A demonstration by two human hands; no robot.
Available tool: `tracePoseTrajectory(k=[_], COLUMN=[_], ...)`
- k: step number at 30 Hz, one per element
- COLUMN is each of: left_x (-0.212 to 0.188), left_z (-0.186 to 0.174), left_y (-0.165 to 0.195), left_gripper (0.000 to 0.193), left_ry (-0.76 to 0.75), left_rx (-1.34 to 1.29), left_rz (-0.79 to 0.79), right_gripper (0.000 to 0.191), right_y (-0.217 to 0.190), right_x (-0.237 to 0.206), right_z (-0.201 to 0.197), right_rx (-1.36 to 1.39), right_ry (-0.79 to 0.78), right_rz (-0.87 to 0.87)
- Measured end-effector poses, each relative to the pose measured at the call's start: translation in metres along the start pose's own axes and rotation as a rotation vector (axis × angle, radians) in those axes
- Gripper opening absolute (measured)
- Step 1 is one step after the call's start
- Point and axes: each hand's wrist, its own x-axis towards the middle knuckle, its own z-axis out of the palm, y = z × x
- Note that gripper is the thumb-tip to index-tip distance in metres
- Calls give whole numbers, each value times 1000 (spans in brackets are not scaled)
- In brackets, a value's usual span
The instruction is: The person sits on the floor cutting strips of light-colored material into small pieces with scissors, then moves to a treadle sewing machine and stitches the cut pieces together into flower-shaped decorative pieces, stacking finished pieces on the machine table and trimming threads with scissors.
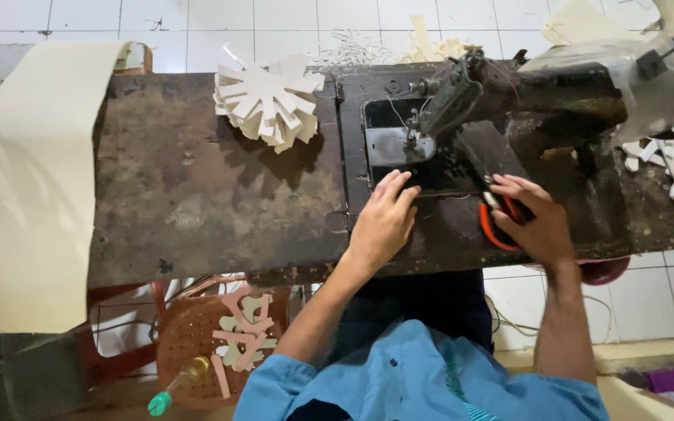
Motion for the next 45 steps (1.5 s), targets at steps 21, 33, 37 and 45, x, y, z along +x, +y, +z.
tracePoseTrajectory(k=[21,33,37,45], left_x=[11,23,25,30], left_z=[-8,-3,-4,-29], left_y=[10,13,13,3], left_gripper=[35,25,24,27], left_ry=[-43,33,35,190], left_rx=[43,-17,-34,36], left_rz=[-15,-77,-81,22], right_gripper=[30,59,59,39], right_y=[-9,27,29,14], right_x=[26,241,254,210], right_z=[-13,45,60,80], right_rx=[247,1474,1796,837], right_ry=[157,-390,-353,-407], right_rz=[174,-203,-194,44])
